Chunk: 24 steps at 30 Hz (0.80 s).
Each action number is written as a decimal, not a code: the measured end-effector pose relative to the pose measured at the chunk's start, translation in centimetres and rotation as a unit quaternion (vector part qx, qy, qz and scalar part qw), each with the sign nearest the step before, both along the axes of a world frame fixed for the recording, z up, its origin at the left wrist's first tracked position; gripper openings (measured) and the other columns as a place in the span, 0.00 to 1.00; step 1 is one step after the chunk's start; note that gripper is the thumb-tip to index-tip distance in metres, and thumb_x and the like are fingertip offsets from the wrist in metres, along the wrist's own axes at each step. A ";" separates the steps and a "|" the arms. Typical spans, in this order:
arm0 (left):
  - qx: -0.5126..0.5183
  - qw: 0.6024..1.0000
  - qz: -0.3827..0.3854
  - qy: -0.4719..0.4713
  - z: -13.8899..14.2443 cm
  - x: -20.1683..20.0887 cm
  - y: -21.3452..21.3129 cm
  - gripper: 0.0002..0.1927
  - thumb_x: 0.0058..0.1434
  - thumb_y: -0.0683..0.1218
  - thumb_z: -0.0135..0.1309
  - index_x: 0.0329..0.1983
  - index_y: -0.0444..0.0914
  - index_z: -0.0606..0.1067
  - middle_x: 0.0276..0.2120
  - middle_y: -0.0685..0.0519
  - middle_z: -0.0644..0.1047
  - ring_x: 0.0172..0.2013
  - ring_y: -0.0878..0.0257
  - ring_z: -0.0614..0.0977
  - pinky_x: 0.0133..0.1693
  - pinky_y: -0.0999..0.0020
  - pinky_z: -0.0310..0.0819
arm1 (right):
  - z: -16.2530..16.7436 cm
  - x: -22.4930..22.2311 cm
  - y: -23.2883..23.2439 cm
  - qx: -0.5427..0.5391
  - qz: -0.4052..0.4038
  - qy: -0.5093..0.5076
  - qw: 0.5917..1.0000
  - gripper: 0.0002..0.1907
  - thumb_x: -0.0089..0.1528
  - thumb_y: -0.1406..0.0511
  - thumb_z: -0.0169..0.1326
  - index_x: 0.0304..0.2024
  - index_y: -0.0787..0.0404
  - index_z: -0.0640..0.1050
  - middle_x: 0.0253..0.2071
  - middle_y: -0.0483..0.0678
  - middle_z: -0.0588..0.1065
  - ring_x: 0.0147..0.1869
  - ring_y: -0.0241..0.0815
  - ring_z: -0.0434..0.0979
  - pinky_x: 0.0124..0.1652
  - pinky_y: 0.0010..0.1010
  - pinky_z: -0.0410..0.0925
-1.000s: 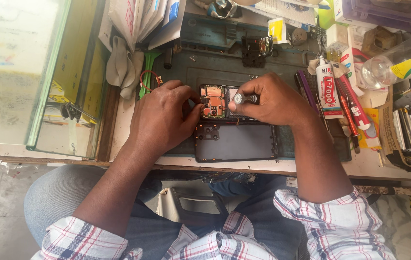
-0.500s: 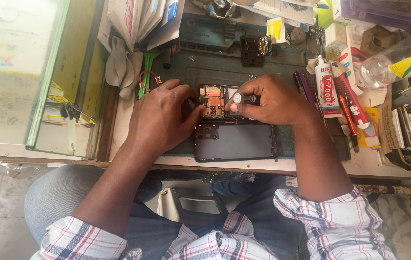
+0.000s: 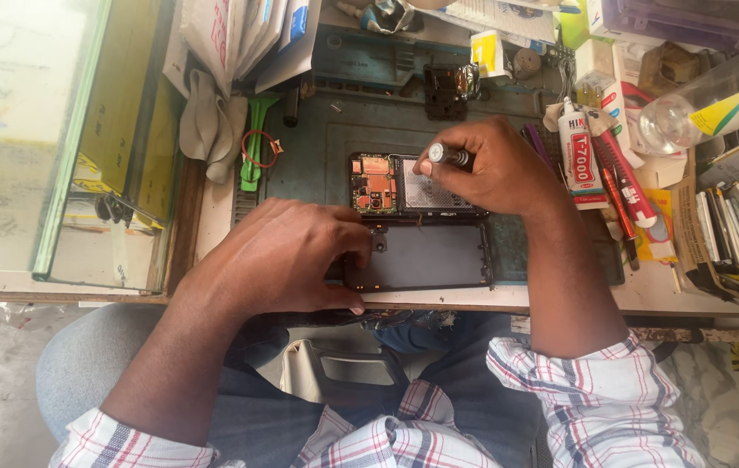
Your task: The person removes a smartphone from a plastic bag and places it on a workbench. They then use a screwdriver to unscrew and remove a metal bracket from the phone's internal assembly.
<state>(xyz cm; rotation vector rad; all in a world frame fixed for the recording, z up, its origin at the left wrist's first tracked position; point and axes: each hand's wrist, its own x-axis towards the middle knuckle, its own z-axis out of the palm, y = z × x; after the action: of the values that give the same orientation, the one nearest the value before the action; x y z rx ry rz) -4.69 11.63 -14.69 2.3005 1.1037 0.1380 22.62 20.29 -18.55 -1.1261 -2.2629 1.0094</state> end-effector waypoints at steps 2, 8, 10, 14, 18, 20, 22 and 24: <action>0.012 1.000 -0.009 -0.019 -0.2 -0.1 0.0 0.18 0.40 0.54 0.72 0.32 0.44 0.81 0.31 0.57 0.81 0.32 0.55 0.84 0.33 0.56 0.75 | 0.1 0.1 0.1 0.003 -0.022 -0.027 0.999 0.07 0.63 0.66 0.60 0.41 0.64 0.84 0.29 0.48 0.82 0.32 0.28 0.77 0.33 0.25 0.69; 0.020 0.998 -0.035 -0.047 -0.5 -0.3 -0.2 0.11 0.45 0.51 0.69 0.28 0.44 0.81 0.28 0.58 0.80 0.31 0.57 0.84 0.31 0.56 0.75 | 0.0 0.1 0.2 0.035 -0.012 -0.055 0.998 0.07 0.64 0.66 0.61 0.40 0.64 0.84 0.31 0.48 0.83 0.33 0.29 0.78 0.35 0.27 0.71; 0.023 0.998 -0.046 -0.045 -0.6 -0.3 -0.2 0.10 0.45 0.51 0.68 0.27 0.44 0.81 0.28 0.58 0.80 0.31 0.56 0.83 0.31 0.56 0.74 | 0.0 0.1 0.2 0.034 -0.016 -0.059 0.998 0.07 0.63 0.65 0.61 0.41 0.63 0.84 0.31 0.48 0.83 0.34 0.30 0.79 0.35 0.26 0.71; 0.030 0.997 -0.050 -0.049 -0.6 -0.3 -0.3 0.08 0.45 0.49 0.68 0.26 0.45 0.81 0.28 0.58 0.80 0.31 0.56 0.83 0.31 0.56 0.74 | 0.0 0.2 0.2 0.034 -0.013 -0.057 0.998 0.08 0.63 0.65 0.61 0.41 0.63 0.84 0.32 0.48 0.83 0.35 0.30 0.80 0.36 0.26 0.72; 0.032 0.997 -0.053 -0.051 -0.7 -0.2 -0.4 0.08 0.46 0.49 0.67 0.25 0.43 0.80 0.26 0.58 0.80 0.30 0.56 0.83 0.30 0.55 0.74 | 0.1 0.2 0.2 0.042 -0.005 -0.056 0.998 0.08 0.63 0.66 0.61 0.42 0.63 0.84 0.32 0.49 0.83 0.35 0.31 0.80 0.36 0.27 0.72; 0.036 0.997 -0.053 -0.053 -0.6 -0.3 -0.4 0.08 0.47 0.48 0.66 0.24 0.43 0.79 0.25 0.57 0.79 0.29 0.56 0.83 0.30 0.55 0.74 | 0.1 0.2 0.2 0.045 -0.003 -0.058 0.997 0.08 0.63 0.66 0.61 0.42 0.63 0.84 0.32 0.49 0.83 0.35 0.31 0.80 0.36 0.27 0.72; 0.045 0.994 -0.060 -0.076 -0.5 -0.3 -0.5 0.07 0.48 0.47 0.65 0.22 0.42 0.78 0.25 0.57 0.79 0.28 0.56 0.83 0.29 0.56 0.74 | 0.1 0.2 0.2 0.045 -0.005 -0.059 0.997 0.08 0.64 0.65 0.61 0.42 0.63 0.84 0.32 0.49 0.84 0.34 0.32 0.80 0.36 0.27 0.72; 0.046 0.994 -0.058 -0.085 -0.4 -0.4 -0.6 0.07 0.48 0.46 0.65 0.21 0.41 0.78 0.25 0.57 0.79 0.28 0.57 0.83 0.29 0.56 0.74 | 0.1 0.2 0.2 0.045 -0.009 -0.059 0.997 0.08 0.64 0.65 0.61 0.41 0.63 0.84 0.33 0.49 0.84 0.35 0.32 0.81 0.37 0.27 0.72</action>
<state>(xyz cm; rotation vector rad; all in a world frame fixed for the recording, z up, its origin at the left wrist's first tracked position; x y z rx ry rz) -5.08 11.04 -15.08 2.3780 0.8917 0.3387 22.78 20.46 -18.50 -1.1952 -2.3591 0.8462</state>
